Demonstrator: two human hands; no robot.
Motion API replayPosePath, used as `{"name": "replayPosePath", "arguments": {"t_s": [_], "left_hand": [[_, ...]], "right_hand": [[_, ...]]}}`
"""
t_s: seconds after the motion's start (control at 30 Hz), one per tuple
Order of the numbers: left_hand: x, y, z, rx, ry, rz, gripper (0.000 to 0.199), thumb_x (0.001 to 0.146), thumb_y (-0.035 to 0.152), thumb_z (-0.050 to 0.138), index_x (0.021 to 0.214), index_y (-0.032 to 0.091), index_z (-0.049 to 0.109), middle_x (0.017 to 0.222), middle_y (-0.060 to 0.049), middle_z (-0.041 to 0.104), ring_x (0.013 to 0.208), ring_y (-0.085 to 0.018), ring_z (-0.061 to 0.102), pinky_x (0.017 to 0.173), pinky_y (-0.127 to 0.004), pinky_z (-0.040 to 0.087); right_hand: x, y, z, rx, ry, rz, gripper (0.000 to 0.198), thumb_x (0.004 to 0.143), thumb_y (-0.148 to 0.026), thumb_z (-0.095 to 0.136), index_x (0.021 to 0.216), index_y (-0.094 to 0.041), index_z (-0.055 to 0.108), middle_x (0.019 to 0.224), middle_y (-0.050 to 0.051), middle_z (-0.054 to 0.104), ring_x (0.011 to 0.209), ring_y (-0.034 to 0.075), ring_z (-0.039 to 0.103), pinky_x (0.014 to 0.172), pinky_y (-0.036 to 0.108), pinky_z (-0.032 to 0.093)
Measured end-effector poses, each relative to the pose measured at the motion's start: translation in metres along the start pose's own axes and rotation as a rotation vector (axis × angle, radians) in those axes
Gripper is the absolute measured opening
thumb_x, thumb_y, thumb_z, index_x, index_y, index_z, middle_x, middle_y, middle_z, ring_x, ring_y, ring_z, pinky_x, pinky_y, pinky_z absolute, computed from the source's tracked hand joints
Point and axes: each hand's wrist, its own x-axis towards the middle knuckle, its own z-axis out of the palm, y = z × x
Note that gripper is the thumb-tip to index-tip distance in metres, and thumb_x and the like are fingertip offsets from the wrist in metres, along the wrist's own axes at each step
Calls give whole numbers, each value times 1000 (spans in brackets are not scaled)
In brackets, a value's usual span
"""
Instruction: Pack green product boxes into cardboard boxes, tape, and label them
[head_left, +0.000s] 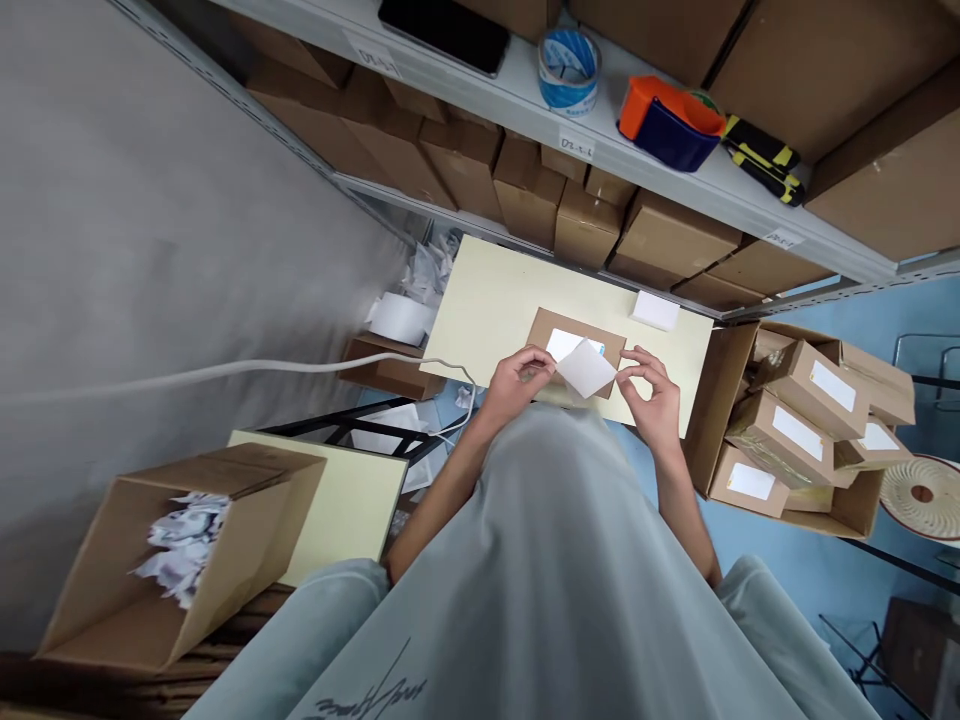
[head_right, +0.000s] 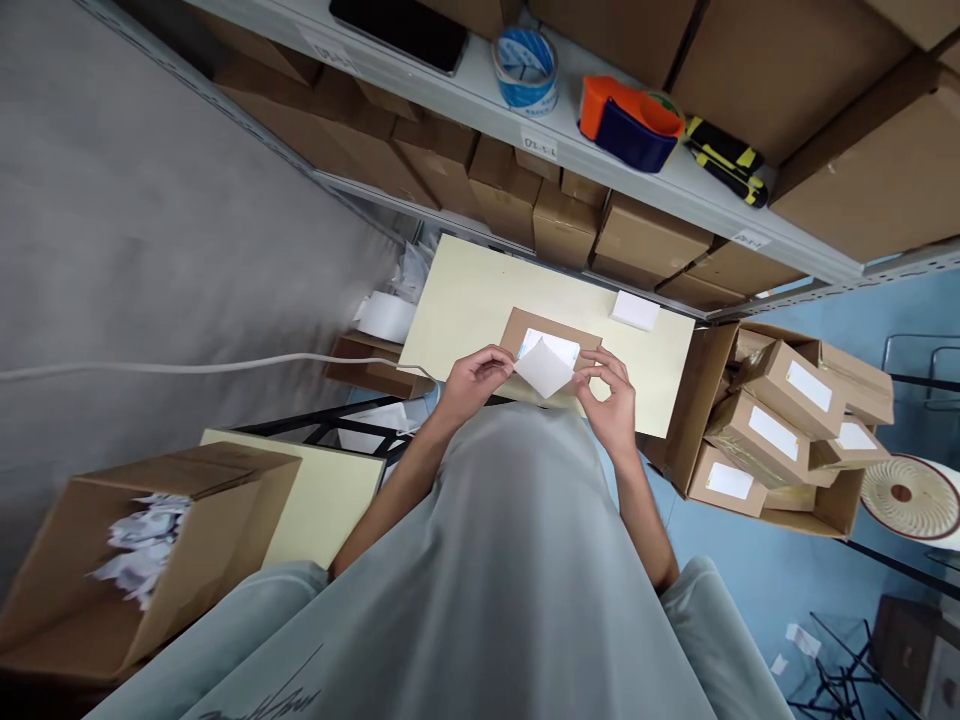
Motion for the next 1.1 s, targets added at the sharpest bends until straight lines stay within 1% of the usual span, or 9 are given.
{"name": "replayPosePath", "arguments": {"t_s": [0.17,0.3,0.43,0.6,0.8,0.9,0.97,1.03,1.1], "left_hand": [[13,5,-31,-135,159,-17,20,81,39,81,82,22,71,79,-3,72,73,-18,67,73,-30,55],[24,7,-58,-259,324,-62,15,82,34,78,82,22,68,61,5,53,57,-12,55,60,-25,46],[35,6,-92,-422,473,-137,17,83,31,76,86,24,61,58,11,41,46,-9,45,47,-21,35],[60,7,-159,-491,720,-144,15,89,25,69,93,25,54,62,11,49,44,-7,50,44,-18,34],[106,16,-254,-124,879,-84,7,102,18,54,106,23,53,71,6,64,52,-11,64,50,-19,45],[127,18,-290,82,843,-38,19,102,21,62,120,21,57,101,-4,78,78,-17,78,65,-26,59],[138,17,-309,200,744,20,39,98,26,74,135,20,60,140,-14,75,124,-28,78,96,-36,64],[146,15,-321,301,616,92,59,96,31,83,148,15,58,170,-17,55,165,-37,48,130,-46,46],[151,11,-323,366,535,135,75,97,32,84,158,7,50,184,-20,36,178,-41,20,144,-50,21]], "right_hand": [[9,-15,17,67,85,5,14,97,-38,76,87,-29,80,125,8,84,144,34,68,128,63,48],[17,-24,31,108,161,26,16,97,-40,78,87,-28,79,120,9,84,133,33,74,124,60,53],[23,-33,47,121,213,56,16,95,-41,80,88,-26,80,119,9,84,127,32,76,121,57,54],[25,-44,73,110,236,69,23,97,-46,79,89,-25,78,118,10,84,127,32,76,119,57,55],[24,-55,108,101,204,97,26,95,-52,80,90,-26,78,120,11,83,126,33,75,120,59,54],[25,-62,126,96,200,115,27,95,-53,80,89,-26,77,119,11,83,125,33,75,116,58,56],[27,-68,135,97,199,110,26,95,-52,79,89,-27,77,119,11,84,124,32,76,115,56,57],[28,-73,141,101,198,102,26,97,-51,79,90,-27,78,118,10,84,124,32,76,115,56,57],[29,-77,145,111,203,95,25,97,-51,78,90,-27,78,118,10,84,123,32,76,115,56,57]]}}
